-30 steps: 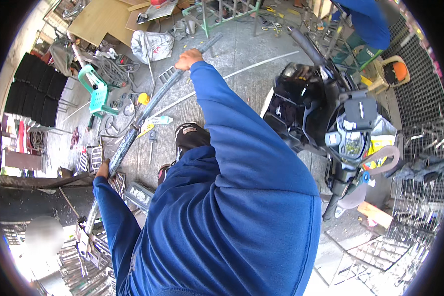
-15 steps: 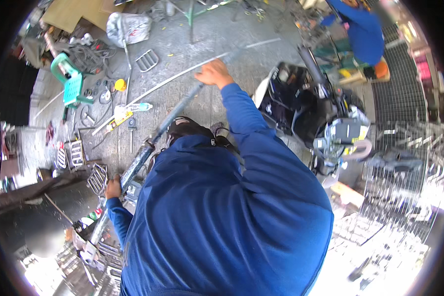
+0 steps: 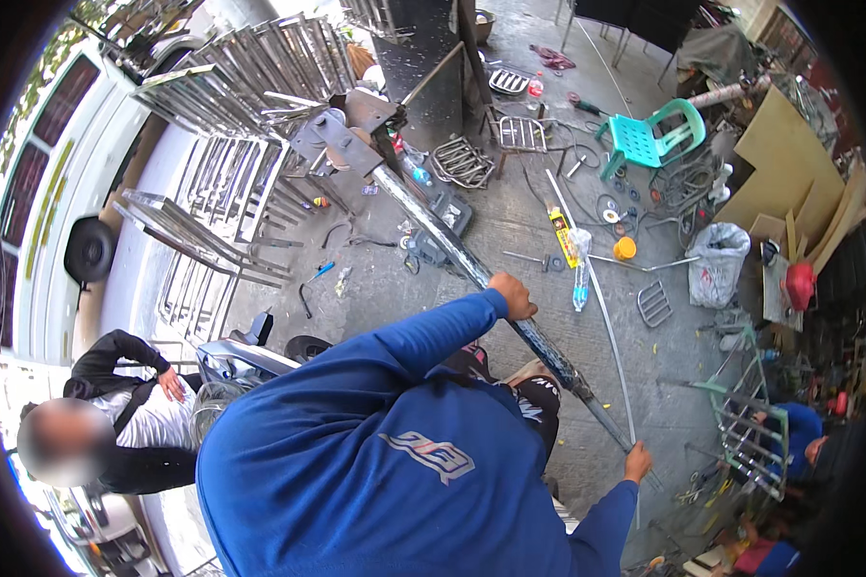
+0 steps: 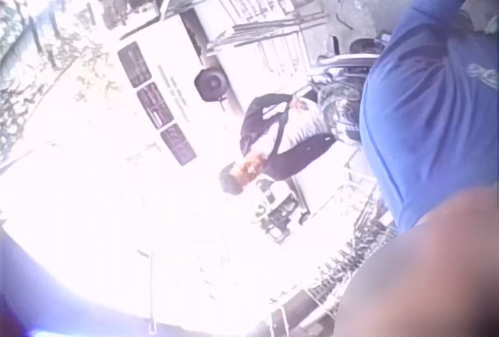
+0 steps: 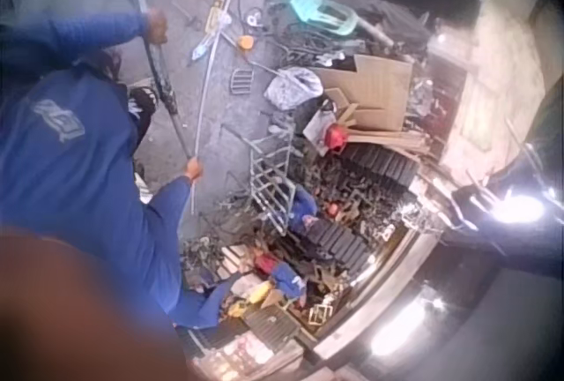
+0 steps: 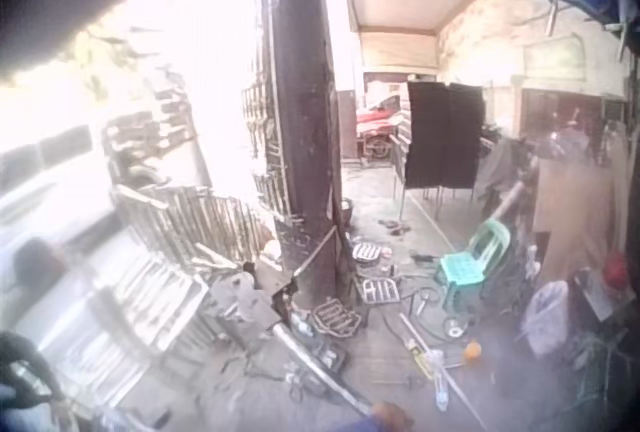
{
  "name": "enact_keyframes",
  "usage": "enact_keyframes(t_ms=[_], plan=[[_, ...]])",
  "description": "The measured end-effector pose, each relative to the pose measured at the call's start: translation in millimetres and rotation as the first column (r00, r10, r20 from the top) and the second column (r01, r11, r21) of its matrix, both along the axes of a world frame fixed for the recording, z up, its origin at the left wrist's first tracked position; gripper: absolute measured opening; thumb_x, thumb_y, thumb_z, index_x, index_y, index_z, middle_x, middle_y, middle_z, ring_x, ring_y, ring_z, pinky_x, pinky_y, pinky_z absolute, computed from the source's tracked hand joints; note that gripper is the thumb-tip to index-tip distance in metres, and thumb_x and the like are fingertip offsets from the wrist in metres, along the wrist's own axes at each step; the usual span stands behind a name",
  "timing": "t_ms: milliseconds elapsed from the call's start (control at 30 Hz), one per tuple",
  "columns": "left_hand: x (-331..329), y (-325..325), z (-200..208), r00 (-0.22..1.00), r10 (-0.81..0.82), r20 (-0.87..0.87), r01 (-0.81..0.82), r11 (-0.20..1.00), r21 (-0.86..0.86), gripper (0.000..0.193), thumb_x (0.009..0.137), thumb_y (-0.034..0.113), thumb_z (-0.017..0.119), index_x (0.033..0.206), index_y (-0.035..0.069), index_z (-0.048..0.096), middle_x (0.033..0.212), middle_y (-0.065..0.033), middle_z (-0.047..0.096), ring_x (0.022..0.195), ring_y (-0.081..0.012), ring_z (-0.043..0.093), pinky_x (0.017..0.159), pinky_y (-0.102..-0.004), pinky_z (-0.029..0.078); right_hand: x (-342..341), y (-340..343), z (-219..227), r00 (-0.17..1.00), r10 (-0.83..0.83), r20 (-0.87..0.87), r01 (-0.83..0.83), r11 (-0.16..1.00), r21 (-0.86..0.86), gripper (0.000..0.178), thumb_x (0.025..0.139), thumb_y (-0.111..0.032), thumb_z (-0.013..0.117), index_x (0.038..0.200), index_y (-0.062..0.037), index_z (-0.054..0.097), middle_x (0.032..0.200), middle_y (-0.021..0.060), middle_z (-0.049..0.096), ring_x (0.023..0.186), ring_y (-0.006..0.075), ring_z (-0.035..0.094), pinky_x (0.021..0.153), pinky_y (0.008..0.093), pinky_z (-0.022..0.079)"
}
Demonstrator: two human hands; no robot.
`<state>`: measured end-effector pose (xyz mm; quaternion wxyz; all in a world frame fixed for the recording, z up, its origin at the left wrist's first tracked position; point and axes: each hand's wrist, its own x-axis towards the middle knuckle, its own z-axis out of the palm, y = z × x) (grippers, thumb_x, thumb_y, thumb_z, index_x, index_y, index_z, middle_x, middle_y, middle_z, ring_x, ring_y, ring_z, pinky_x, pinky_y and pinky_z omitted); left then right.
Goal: The person measures a long metal rod with a tape measure, marks it, and uses a manual metal bending machine to bend the rod into a curved shape. The person repeatedly positions the rod in the bender and applies force to achieve the desired bend.
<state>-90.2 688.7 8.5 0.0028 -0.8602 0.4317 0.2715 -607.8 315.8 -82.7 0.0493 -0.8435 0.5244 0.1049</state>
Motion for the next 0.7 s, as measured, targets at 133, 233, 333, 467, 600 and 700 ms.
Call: enact_keyframes(t_ms=[133, 233, 333, 467, 600, 700], plan=[[2.6, -7.3, -5.9, 0.995, 0.098, 0.032, -0.092, 0.986, -0.135, 0.058, 0.09, 0.055, 0.045, 0.095, 0.009, 0.08, 0.097, -0.0178, 0.076, 0.093, -0.0347, 0.073, 0.081, -0.0465, 0.056, 39.5, -11.1, 11.7, 0.99, -0.037, -0.134, 0.047, 0.996, 0.07, 0.066, 0.102, -0.048, 0.032, 0.111, 0.0035, 0.071, 0.114, 0.0287, 0.068, 0.111, 0.05, 0.061, 0.101, 0.0551, 0.043], [7.9, -18.5, -12.9, 0.992, 0.122, 0.04, -0.117, 0.987, -0.115, 0.057, 0.09, 0.054, 0.045, 0.092, 0.009, 0.08, 0.094, -0.0167, 0.076, 0.09, -0.0337, 0.073, 0.079, -0.046, 0.056, 60.8, -28.7, 12.9, 0.978, -0.014, -0.209, 0.055, 0.979, 0.194, 0.067, 0.103, -0.048, 0.029, 0.121, 0.0039, 0.067, 0.125, 0.029, 0.064, 0.123, 0.0496, 0.056, 0.107, 0.0523, 0.041], [12.2, -23.6, -18.0, 0.992, 0.109, 0.059, -0.102, 0.988, -0.118, 0.055, 0.091, 0.053, 0.046, 0.09, 0.01, 0.08, 0.093, -0.0161, 0.076, 0.087, -0.0321, 0.073, 0.075, -0.0454, 0.056, 71.9, -43.6, 11.5, 0.962, 0.06, -0.266, 0.022, 0.955, 0.297, 0.067, 0.104, -0.048, 0.029, 0.125, 0.0041, 0.065, 0.13, 0.0284, 0.063, 0.127, 0.0491, 0.053, 0.108, 0.0508, 0.041], [17.0, -27.8, -23.3, 0.994, 0.104, 0.04, -0.098, 0.986, -0.134, 0.052, 0.092, 0.051, 0.047, 0.089, 0.01, 0.08, 0.091, -0.0153, 0.076, 0.086, -0.0314, 0.073, 0.073, -0.047, 0.056, 103.9, -50.7, 22.6, 0.982, 0.122, -0.147, -0.054, 0.916, 0.398, 0.067, 0.104, -0.049, 0.032, 0.124, 0.0052, 0.065, 0.13, 0.0282, 0.062, 0.127, 0.0488, 0.053, 0.107, 0.0492, 0.042], [23.9, -37.1, -34.1, 0.998, 0.058, 0.02, -0.054, 0.984, -0.171, 0.047, 0.091, 0.047, 0.049, 0.087, 0.012, 0.08, 0.087, -0.0148, 0.076, 0.082, -0.0325, 0.073, 0.074, -0.0485, 0.055, 198.8, -13.2, 54.3, 0.979, 0.108, 0.172, -0.148, 0.959, 0.242, 0.061, 0.104, -0.046, 0.042, 0.123, 0.0068, 0.065, 0.126, 0.0273, 0.065, 0.122, 0.0472, 0.057, 0.103, 0.0455, 0.045], [29.5, -33.5, -43.1, 0.999, 0.033, 0.0, -0.032, 0.953, -0.301, 0.043, 0.091, 0.042, 0.053, 0.084, 0.009, 0.079, 0.09, -0.0156, 0.074, 0.089, -0.033, 0.072, 0.078, -0.0482, 0.055, 312.8, 59.1, 74.7, 0.851, 0.182, 0.492, -0.354, 0.891, 0.284, 0.049, 0.106, -0.037, 0.048, 0.121, 0.0054, 0.067, 0.122, 0.0223, 0.07, 0.116, 0.0371, 0.063, 0.101, 0.0385, 0.046]])
